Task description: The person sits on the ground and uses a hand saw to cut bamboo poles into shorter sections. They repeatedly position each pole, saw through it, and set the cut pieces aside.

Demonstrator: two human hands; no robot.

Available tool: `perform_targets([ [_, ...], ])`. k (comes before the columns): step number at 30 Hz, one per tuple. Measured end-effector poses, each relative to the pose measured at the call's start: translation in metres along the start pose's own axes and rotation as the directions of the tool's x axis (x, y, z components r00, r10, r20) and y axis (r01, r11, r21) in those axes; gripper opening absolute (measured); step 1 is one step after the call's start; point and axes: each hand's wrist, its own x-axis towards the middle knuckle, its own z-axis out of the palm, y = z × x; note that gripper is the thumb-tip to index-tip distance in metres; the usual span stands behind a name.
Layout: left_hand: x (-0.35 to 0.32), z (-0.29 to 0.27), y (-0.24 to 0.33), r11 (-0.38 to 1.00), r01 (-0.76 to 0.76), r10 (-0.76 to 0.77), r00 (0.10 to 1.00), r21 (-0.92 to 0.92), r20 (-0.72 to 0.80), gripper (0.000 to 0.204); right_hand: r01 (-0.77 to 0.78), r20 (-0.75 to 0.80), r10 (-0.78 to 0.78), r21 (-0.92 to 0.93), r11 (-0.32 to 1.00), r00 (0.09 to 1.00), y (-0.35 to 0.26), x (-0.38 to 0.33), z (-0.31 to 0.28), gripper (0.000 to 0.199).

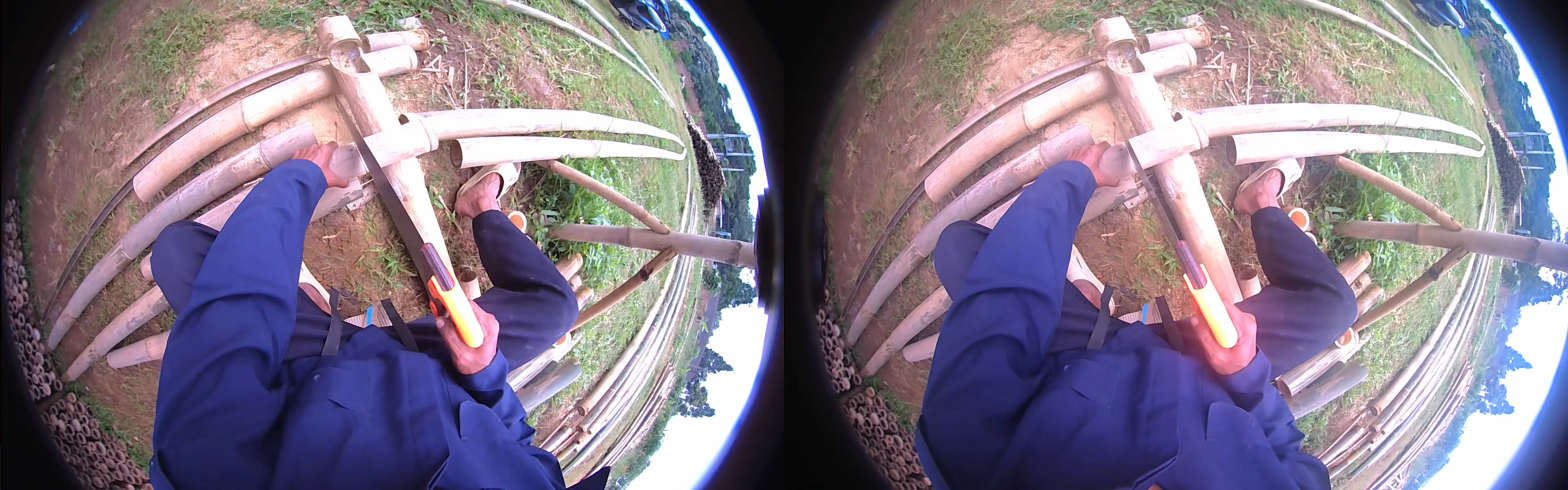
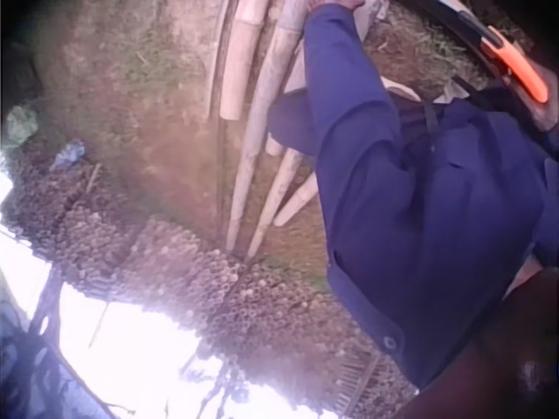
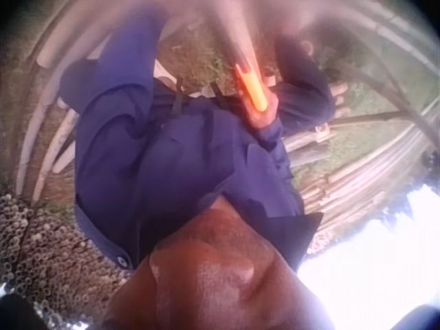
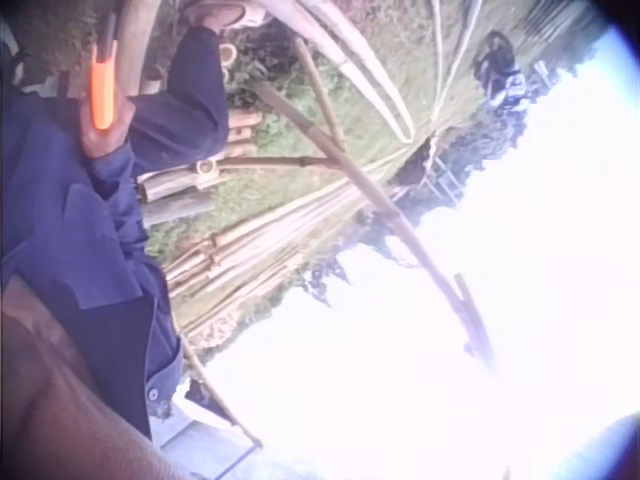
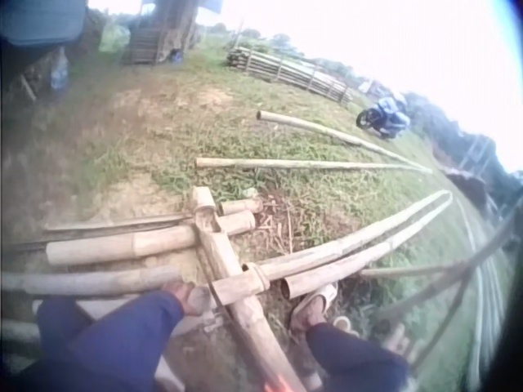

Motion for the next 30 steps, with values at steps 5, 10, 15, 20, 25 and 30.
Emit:
perform_targets([
  [5,0.011,-0.002,-0.012,0.997,-0.011,0.016,0.998,-0.082,0.061,0.094,0.022,-0.003,-0.023,-0.185,0.983,1.0,-0.007,-0.018,-0.004,0.013],
  [10,0.006,-0.012,-0.005,1.0,0.014,-0.013,0.999,-0.012,0.045,0.094,0.095,-0.036,-0.111,-0.297,0.95,0.993,-0.007,-0.025,0.005,0.012],
  [15,-0.017,0.006,0.016,0.994,0.012,0.022,0.948,0.104,-0.319,0.087,0.136,-0.076,-0.156,-0.223,0.965,0.985,0.007,0.001,0.03,0.01],
  [20,-0.008,0.028,0.002,0.983,0.018,0.055,0.92,0.184,-0.387,0.075,0.121,-0.04,-0.132,-0.214,0.969,0.99,0.011,0.017,0.04,0.011],
  [25,-0.002,0.021,0.001,0.983,0.03,0.03,0.948,0.181,-0.316,0.069,0.021,0.061,-0.006,-0.254,0.967,0.998,0.014,-0.016,0.015,0.025],
  [30,-0.006,0.014,0.01,0.989,-0.018,0.04,0.988,0.149,-0.147,0.065,0.066,-0.035,-0.069,-0.084,0.994,0.997,0.034,0.031,0.04,0.02],
])
